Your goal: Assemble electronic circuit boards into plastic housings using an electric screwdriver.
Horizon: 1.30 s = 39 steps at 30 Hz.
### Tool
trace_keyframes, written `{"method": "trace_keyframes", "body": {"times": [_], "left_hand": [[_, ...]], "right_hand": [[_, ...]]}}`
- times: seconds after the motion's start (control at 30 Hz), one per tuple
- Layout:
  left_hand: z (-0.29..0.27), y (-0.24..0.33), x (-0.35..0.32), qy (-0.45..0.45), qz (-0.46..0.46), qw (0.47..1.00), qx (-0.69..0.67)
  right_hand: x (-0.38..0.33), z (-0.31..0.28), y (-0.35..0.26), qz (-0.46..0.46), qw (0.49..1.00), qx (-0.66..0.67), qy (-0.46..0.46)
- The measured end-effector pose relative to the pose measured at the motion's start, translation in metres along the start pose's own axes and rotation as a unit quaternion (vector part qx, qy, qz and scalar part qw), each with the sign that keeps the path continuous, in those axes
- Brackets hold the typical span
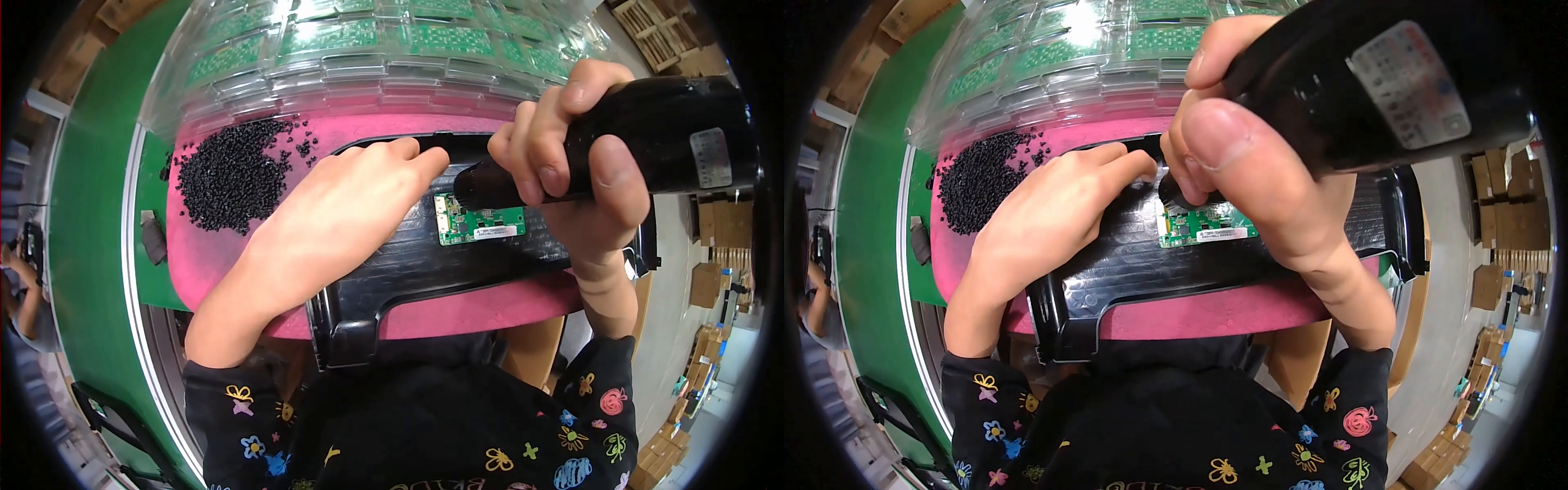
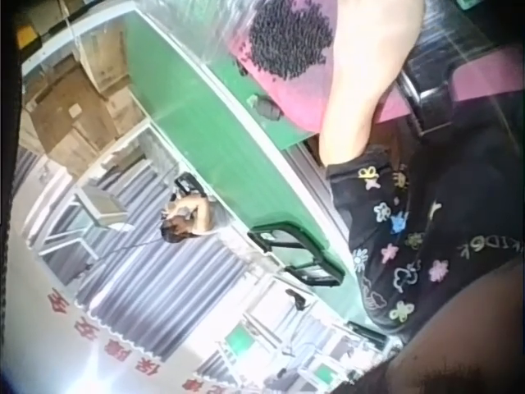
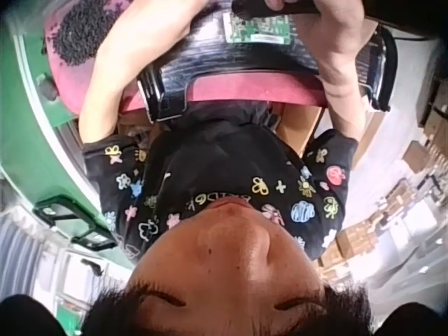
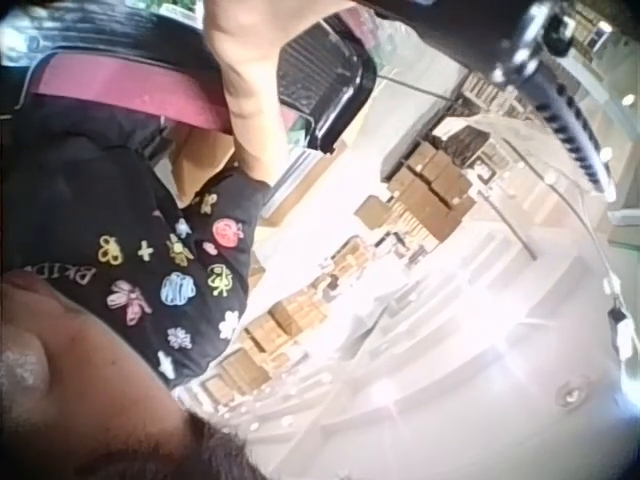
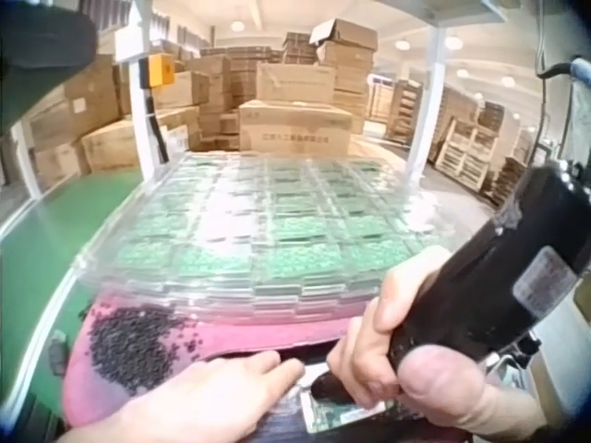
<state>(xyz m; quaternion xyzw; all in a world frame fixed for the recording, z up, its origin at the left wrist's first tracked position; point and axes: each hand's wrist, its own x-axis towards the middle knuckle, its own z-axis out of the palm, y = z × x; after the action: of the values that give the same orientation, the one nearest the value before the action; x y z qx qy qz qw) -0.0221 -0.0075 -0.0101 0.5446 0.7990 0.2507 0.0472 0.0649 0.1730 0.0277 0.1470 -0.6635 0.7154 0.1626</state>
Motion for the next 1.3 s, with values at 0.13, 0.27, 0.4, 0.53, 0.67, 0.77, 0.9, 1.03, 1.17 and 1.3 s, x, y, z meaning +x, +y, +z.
{"method": "trace_keyframes", "body": {"times": [0.13,0.27,0.4,0.53,0.67,0.77,0.9,1.03,1.17,1.3], "left_hand": [[-0.007,-0.002,-0.004,-0.045,-0.033,0.998,-0.043],[-0.010,-0.004,-0.006,-0.072,-0.032,0.997,-0.013],[-0.010,0.005,-0.001,-0.060,-0.051,0.997,-0.008],[-0.005,0.003,-0.003,0.028,-0.019,0.999,-0.034],[-0.007,-0.004,0.001,0.008,-0.005,0.996,-0.083],[-0.008,0.000,0.002,-0.019,-0.025,0.995,-0.095],[-0.004,0.002,0.002,-0.030,-0.043,0.994,-0.099],[0.001,0.001,0.005,0.049,0.057,0.981,-0.181],[0.005,0.003,0.012,0.117,0.127,0.947,-0.270],[0.003,0.003,0.013,0.119,0.128,0.946,-0.273]], "right_hand": [[0.002,0.005,0.004,0.005,0.999,-0.030,0.022],[0.005,0.010,0.003,0.015,0.998,-0.051,0.032],[0.011,0.007,0.011,0.000,1.000,0.024,-0.021],[0.015,0.011,0.012,0.026,0.999,0.031,-0.036],[0.016,0.018,0.017,0.009,1.000,-0.002,-0.029],[0.013,0.016,0.012,0.001,1.000,-0.014,-0.019],[-0.001,0.008,0.008,-0.023,0.999,0.036,0.013],[-0.005,0.007,-0.020,-0.072,0.983,0.164,0.041],[-0.008,0.001,-0.029,-0.110,0.964,0.239,0.038],[-0.014,0.008,-0.028,-0.133,0.940,0.295,0.106]]}}
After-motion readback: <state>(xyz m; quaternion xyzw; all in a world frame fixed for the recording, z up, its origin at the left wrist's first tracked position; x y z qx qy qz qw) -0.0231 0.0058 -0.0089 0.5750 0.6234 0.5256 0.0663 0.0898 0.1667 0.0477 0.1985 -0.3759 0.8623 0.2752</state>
